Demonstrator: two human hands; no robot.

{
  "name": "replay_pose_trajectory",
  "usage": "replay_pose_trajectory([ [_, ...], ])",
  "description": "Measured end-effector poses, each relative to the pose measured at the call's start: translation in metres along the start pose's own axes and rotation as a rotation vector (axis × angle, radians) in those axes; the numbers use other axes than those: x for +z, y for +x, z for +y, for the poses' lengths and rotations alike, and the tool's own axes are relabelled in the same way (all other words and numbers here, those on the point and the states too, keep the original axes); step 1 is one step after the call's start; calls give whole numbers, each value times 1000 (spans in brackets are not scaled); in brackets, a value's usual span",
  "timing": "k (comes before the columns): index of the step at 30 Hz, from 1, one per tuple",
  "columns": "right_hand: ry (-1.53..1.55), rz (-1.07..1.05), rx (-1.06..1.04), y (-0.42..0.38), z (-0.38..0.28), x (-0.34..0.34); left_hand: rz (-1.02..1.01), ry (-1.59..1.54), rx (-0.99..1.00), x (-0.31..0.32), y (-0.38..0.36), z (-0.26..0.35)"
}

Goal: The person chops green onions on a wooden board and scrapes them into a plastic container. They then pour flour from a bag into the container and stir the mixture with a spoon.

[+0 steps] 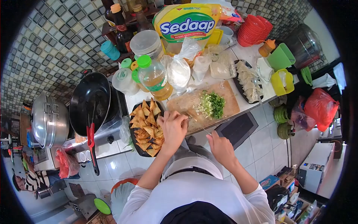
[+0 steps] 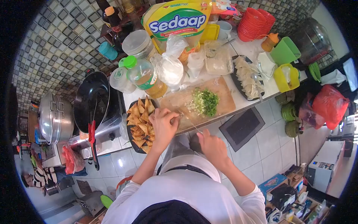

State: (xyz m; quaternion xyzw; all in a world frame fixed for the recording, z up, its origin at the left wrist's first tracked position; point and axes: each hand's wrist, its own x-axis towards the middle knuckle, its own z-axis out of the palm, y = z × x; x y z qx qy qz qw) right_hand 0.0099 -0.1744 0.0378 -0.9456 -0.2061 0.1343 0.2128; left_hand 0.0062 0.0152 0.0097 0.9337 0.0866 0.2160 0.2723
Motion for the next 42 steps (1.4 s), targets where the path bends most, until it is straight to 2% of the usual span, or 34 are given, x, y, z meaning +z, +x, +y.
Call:
replay_pose_trajectory([
  [4, 115, 5, 1, 1, 1, -5, -31, 9, -36, 2, -3, 0],
  [6, 184, -42, 90, 4, -5, -4, -26, 17, -25, 1, -4, 2],
  [9, 226, -12, 13, 1, -3, -1, -20, 24, -21, 1, -5, 1],
  [28, 127, -54, 28, 7, -10, 0, 64, 30, -1, 6, -10, 3],
  [35, 228, -38, 37, 6, -5, -1, 44, 38, 42, 1, -10, 1],
  [42, 290, -42, 16, 3, -7, -1, 29, -21, -42, 0, -9, 2],
])
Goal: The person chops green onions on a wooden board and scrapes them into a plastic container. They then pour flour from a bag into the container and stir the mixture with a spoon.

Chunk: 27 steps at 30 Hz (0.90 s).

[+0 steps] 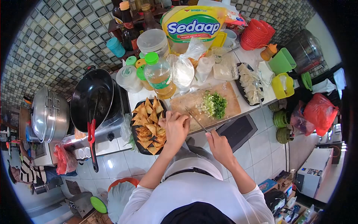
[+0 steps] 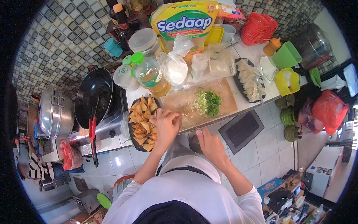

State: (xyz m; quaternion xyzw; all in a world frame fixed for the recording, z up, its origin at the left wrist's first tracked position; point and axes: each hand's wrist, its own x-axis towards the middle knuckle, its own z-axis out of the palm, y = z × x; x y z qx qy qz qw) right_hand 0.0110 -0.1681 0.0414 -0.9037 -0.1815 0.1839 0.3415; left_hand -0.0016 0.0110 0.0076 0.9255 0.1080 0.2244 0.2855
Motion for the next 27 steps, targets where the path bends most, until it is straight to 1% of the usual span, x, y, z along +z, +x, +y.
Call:
replay_pose_trajectory([
  [4, -48, -19, -5, 0, -2, 2, 7, -25, -3, 4, 0, -5],
  [6, -126, -22, 19, 1, -9, 3, 6, -18, -9, 2, 2, -3],
  [10, -149, -32, 44, 10, -12, 7, -9, -9, 5, 1, 2, -2],
  [12, -162, -24, 20, 10, -13, 7, -6, 4, 1, -1, 1, 0],
  [16, -139, 11, -35, 6, 2, 3, 6, 66, 23, -4, 0, 2],
  [18, -50, 37, -2, 3, 13, 1, 12, 68, 27, -5, 0, 4],
  [22, -13, 75, -4, 3, 10, -3, -6, 63, 34, -3, -2, 1],
  [24, -6, -37, 14, 1, 1, -5, -2, 67, 35, -2, -1, -3],
  [27, -43, -20, -41, 0, 5, 1, -5, 54, 29, -3, 0, -6],
])
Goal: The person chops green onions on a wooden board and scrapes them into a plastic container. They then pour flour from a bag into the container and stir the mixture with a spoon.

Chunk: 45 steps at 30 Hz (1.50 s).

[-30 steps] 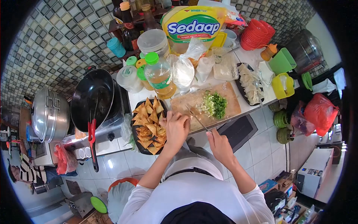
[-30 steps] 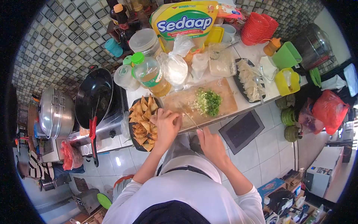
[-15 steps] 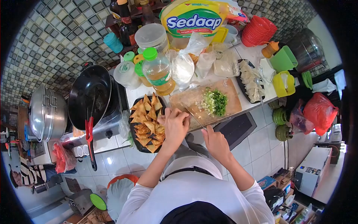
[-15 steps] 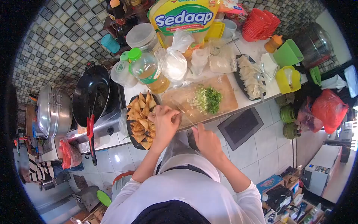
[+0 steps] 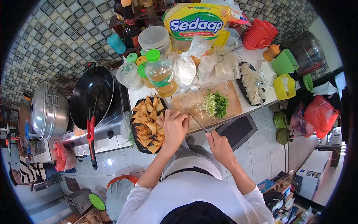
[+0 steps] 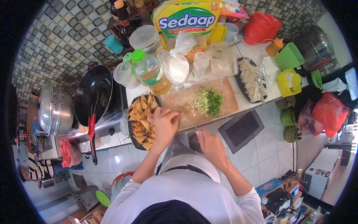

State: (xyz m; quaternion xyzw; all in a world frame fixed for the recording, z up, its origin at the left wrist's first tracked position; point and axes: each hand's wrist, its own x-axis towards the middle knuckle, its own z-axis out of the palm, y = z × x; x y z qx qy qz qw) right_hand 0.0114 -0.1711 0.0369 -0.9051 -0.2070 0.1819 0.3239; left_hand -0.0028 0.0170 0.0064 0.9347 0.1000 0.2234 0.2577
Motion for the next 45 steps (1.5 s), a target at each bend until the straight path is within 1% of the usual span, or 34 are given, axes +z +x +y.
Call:
replay_pose_trajectory([
  [4, 52, 22, -40, 0, 0, 0, -3, -28, -11, -1, 0, 1],
  [6, -83, -7, 36, 1, -8, 1, -9, -26, -11, 1, -1, -1],
  [9, -117, -30, 55, 11, -16, 4, -9, -40, -15, 2, -1, -1],
  [13, -123, -39, 45, 18, -10, 6, -25, -42, -27, -2, -1, 2],
  [16, -70, -5, -4, 15, 0, 3, 31, -4, 34, -3, -2, 3],
  [18, 11, 50, 20, 12, 4, 0, 23, -29, 18, -4, -4, 2],
  [20, -2, 40, 32, 9, 0, -2, 9, -64, 8, -2, -6, 1],
  [22, -6, 32, 36, 9, -7, -2, -3, -31, 19, -1, -5, -4],
  [25, 56, 17, 59, 2, -9, 0, -11, -48, 3, -2, -3, -7],
  [27, 19, 26, -25, 2, -1, 6, -3, -45, 6, -1, -4, -7],
  [34, -81, 19, -18, 3, -9, 11, 1, -58, 10, -2, -3, -6],
  [39, -116, -33, 61, 16, -18, 11, -6, -69, 25, -2, -3, -8],
  [43, -137, -31, 71, 13, -20, 10, -15, -53, 0, -6, -2, -3],
  [45, -136, 3, 42, 9, -15, 7, 8, -46, 12, -2, -4, -5],
])
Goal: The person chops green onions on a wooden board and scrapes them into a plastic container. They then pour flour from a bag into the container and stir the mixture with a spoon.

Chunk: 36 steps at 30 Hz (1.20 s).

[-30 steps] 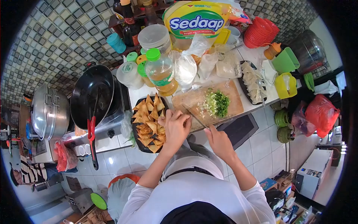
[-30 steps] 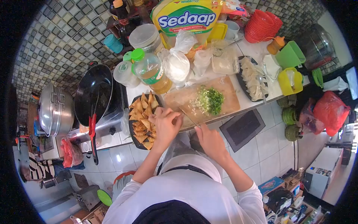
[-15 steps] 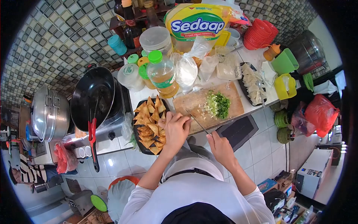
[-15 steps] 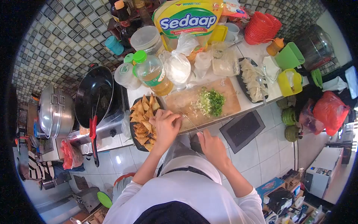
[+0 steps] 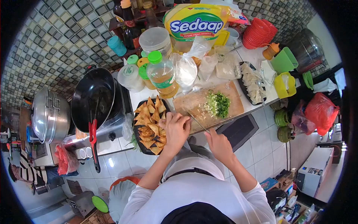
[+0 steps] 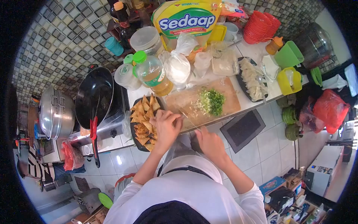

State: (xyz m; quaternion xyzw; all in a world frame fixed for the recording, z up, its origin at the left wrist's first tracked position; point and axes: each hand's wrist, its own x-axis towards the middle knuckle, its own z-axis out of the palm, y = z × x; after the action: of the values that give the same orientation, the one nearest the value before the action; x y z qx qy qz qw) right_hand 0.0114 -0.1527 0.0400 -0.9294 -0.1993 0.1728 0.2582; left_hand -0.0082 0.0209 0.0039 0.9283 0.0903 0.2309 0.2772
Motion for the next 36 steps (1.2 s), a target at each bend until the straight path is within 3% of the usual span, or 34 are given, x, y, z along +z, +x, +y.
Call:
replay_pose_trajectory([
  [18, 199, 23, -14, -7, 6, -5, 64, -70, 49, 9, 4, -2],
  [21, -36, 32, 6, -7, 3, 3, 49, -48, 45, 9, 6, -1],
  [36, -11, -9, 1, 2, 11, -4, 46, 24, 85, 1, -3, 3],
])
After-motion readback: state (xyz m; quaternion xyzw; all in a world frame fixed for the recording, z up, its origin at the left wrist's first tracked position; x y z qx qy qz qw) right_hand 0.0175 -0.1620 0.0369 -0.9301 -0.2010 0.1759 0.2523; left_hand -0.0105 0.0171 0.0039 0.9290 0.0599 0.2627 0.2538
